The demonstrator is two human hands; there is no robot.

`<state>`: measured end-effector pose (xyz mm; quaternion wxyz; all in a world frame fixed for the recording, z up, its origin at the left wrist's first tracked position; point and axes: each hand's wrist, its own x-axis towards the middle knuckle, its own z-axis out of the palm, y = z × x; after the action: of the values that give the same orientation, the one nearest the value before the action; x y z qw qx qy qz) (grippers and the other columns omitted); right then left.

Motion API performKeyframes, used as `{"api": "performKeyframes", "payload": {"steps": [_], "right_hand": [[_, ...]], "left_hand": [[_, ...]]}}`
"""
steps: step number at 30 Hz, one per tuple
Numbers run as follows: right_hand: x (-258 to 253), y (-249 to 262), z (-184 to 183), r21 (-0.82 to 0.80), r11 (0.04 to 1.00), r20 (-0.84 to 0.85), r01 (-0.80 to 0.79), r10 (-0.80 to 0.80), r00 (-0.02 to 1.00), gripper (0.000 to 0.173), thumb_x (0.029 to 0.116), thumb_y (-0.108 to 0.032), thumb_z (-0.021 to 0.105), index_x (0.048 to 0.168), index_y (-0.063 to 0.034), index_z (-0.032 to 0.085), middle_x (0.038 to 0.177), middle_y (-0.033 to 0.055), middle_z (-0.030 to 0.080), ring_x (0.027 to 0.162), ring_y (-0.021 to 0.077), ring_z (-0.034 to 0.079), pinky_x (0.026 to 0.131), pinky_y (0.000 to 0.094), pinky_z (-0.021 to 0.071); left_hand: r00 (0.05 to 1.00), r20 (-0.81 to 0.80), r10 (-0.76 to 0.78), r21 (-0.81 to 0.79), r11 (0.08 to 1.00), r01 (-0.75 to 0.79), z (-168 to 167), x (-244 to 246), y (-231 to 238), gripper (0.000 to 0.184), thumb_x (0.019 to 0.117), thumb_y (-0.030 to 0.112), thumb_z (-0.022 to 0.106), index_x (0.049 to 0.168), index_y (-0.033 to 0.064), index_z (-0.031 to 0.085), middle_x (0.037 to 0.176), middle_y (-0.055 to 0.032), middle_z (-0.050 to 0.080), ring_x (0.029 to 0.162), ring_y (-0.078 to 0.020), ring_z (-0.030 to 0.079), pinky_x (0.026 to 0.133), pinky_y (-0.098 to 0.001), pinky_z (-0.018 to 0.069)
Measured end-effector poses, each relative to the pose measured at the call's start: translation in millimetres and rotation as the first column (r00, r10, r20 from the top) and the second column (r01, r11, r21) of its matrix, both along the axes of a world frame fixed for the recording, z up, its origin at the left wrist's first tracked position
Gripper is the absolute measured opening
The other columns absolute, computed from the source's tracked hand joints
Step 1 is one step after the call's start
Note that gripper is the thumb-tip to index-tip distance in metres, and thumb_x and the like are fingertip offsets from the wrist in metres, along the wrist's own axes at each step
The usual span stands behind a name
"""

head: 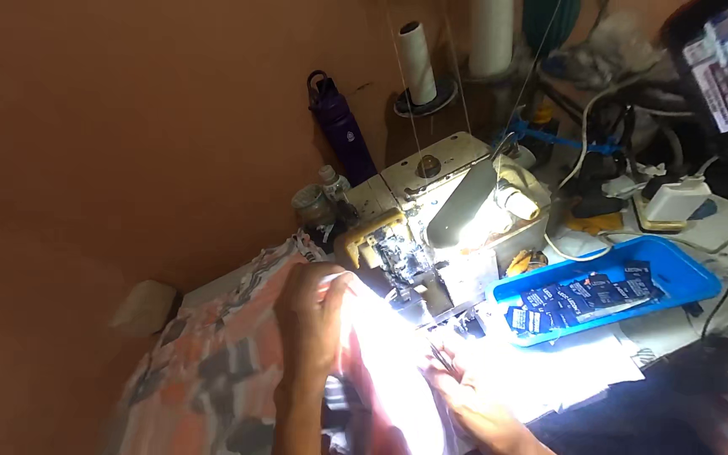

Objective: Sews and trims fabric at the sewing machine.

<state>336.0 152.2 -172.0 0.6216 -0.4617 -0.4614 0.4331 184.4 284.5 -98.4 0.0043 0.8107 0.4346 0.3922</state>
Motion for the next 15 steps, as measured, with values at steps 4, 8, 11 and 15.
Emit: {"api": "performKeyframes", "payload": {"steps": [4,8,11,15], "right_hand": [[8,0,-22,-0.113,0.994,0.001,0.004,-0.004,1.000,0.022,0.0946,-0.003,0.056,0.108,0.0119,0.065,0.089,0.0073,0.065,0.074,-0.0015,0.057,0.069,0.0137,0.0492],[13,-10,-27,-0.172,0.984,0.022,-0.052,0.057,0.998,0.024,0.0961,-0.004,0.055,0.112,0.0118,0.064,0.091,0.0074,0.068,0.079,-0.0032,0.060,0.074,0.0136,0.0501],[14,-12,-14,-0.186,0.982,0.024,0.013,-0.009,1.000,0.022,0.0946,0.000,0.058,0.110,0.0125,0.067,0.094,0.0103,0.069,0.085,-0.0033,0.060,0.080,0.0130,0.0484],[19,-13,-8,-0.187,0.980,0.009,0.073,-0.073,0.997,0.025,0.0943,0.000,0.056,0.111,0.0155,0.066,0.094,0.0115,0.069,0.083,-0.0059,0.058,0.078,0.0109,0.0474]], "left_hand": [[0.998,0.008,-0.054,-0.203,0.978,0.055,-32,12,25,0.016,0.0908,0.013,0.068,0.096,-0.0021,0.073,0.094,-0.0151,0.070,0.089,-0.0223,0.068,0.083,-0.0417,0.0542],[0.999,0.047,-0.016,-0.327,0.944,0.030,-31,14,25,0.020,0.0899,0.015,0.070,0.103,-0.0005,0.072,0.099,-0.0116,0.070,0.094,-0.0150,0.067,0.086,-0.0362,0.0540],[0.999,0.007,0.035,-0.369,0.929,-0.030,-25,20,23,0.028,0.0904,0.018,0.071,0.110,-0.0027,0.070,0.107,-0.0168,0.069,0.103,-0.0229,0.066,0.093,-0.0443,0.0514],[0.996,-0.050,0.078,-0.378,0.921,-0.091,-24,32,23,0.032,0.0915,0.018,0.068,0.111,-0.0072,0.068,0.106,-0.0209,0.070,0.103,-0.0248,0.067,0.094,-0.0445,0.0513]]}}
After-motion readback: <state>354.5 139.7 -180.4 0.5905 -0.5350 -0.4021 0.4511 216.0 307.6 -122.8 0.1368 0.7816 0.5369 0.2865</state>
